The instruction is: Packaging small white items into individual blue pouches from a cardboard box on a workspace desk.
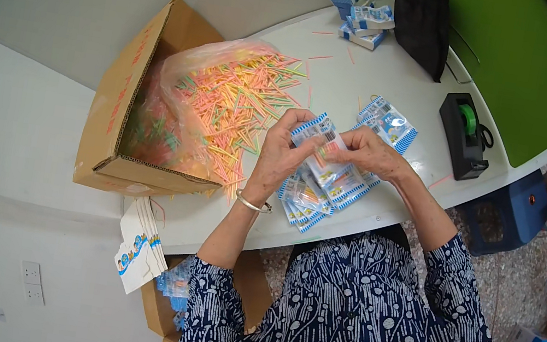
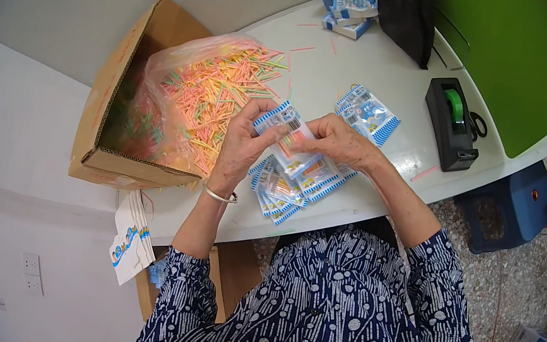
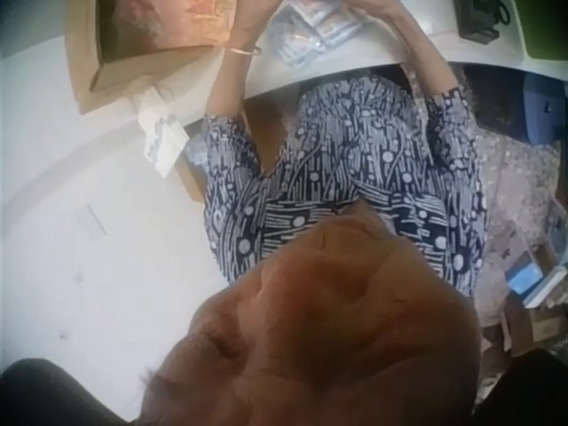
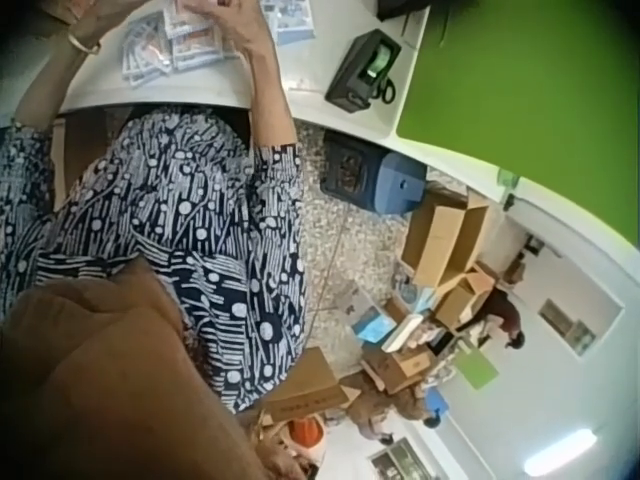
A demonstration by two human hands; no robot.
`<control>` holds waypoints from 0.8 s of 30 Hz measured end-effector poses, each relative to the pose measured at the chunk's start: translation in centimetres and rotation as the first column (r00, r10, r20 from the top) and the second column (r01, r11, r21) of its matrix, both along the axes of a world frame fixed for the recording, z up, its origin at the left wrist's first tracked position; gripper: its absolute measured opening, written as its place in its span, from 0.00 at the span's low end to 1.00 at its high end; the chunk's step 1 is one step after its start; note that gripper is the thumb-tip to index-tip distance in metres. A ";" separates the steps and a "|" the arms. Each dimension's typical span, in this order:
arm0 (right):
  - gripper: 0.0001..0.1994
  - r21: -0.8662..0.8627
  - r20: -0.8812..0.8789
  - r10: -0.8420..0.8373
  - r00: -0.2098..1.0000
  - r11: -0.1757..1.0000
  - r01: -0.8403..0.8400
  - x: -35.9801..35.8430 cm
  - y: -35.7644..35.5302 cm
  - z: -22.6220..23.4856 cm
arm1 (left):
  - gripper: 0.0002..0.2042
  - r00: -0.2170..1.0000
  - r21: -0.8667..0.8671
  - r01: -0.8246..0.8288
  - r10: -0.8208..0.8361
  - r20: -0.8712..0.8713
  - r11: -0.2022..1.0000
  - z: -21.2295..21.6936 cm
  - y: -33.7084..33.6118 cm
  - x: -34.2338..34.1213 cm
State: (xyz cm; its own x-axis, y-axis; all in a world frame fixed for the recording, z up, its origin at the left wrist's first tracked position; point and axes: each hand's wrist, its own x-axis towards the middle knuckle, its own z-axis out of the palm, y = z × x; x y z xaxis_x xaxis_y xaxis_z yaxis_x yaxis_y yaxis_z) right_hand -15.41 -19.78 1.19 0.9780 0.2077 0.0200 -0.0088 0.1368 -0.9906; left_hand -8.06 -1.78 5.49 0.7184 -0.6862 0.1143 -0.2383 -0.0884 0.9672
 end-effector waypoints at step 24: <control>0.12 -0.665 0.468 -0.494 0.732 0.349 0.661 -0.2 -8.0 -6.3 | 0.27 0.836 0.417 -0.178 -0.087 0.542 0.891 -3.8 0.4 -1.7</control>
